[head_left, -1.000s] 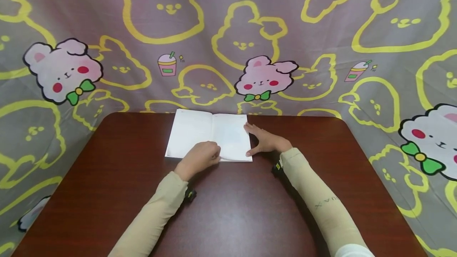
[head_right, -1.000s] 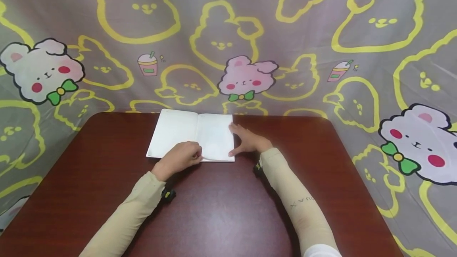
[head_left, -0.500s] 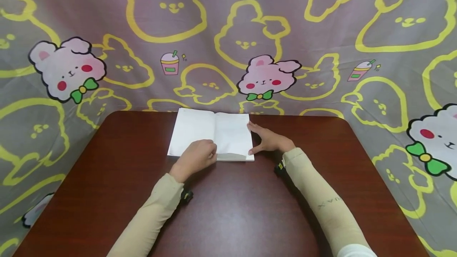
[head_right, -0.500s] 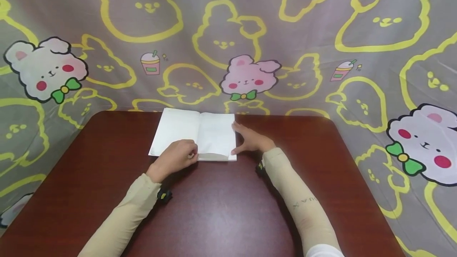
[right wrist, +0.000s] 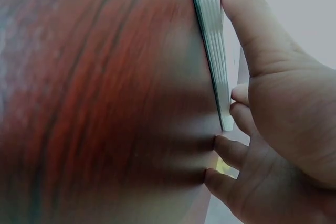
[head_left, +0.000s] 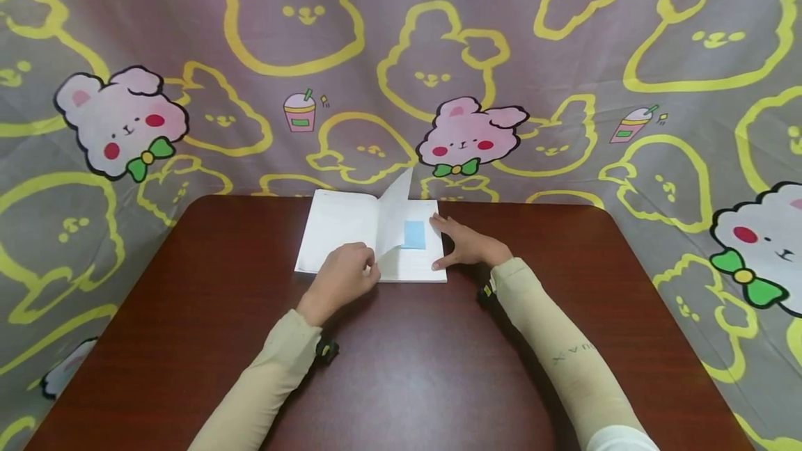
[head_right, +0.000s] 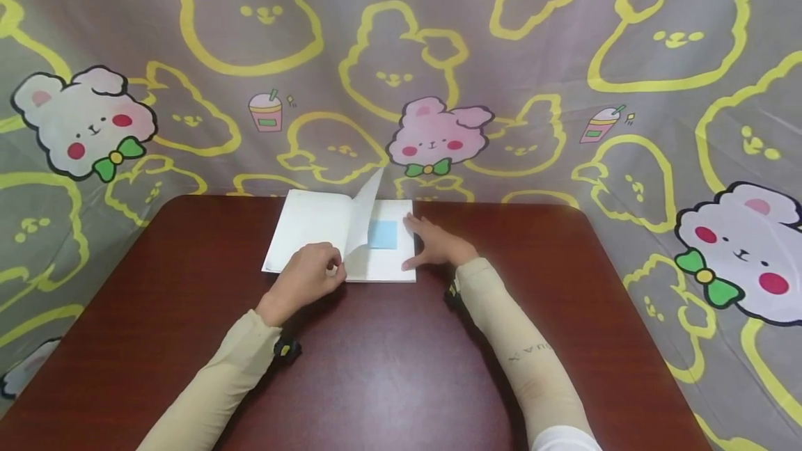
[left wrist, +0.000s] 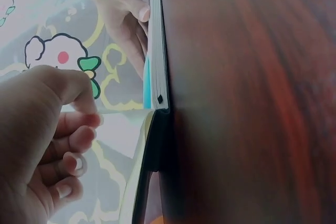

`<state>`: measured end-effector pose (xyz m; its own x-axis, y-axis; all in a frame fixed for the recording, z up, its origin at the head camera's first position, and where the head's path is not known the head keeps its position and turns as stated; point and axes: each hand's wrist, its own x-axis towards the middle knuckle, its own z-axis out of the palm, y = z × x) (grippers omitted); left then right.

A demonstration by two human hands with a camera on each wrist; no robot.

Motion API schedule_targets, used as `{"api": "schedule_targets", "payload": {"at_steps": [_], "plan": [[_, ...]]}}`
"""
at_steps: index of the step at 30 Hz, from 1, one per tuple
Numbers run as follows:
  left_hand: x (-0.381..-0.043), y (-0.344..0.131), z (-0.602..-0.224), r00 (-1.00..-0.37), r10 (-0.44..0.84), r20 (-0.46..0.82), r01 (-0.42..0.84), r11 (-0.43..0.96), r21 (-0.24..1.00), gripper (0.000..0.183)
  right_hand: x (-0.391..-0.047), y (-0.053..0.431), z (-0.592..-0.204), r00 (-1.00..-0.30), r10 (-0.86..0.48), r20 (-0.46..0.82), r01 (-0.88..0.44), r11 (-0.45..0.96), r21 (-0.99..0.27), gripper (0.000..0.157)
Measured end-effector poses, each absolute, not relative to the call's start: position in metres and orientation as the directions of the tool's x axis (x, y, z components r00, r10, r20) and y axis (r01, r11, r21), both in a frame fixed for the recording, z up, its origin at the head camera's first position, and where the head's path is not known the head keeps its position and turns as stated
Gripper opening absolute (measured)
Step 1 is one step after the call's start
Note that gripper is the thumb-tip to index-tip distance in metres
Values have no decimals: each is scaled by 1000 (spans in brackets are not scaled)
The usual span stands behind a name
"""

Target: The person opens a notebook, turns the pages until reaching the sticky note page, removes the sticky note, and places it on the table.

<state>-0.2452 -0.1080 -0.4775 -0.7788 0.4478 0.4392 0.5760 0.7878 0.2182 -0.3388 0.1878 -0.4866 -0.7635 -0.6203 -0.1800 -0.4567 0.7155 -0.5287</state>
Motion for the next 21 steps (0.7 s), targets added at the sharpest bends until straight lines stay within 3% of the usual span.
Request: {"api": "schedule_targets", "payload": {"at_steps": [14,21], "plan": [[-241,-113,-461,-776,316,546,526,802,283,14,-336,186,-484,-774,-597,-211,-426,737,-524,113],[-238,-117,-449,-733,292,614,530,811,248,18,-335,186,-486,-775,-594,-216,-416,736,-534,113]]}}
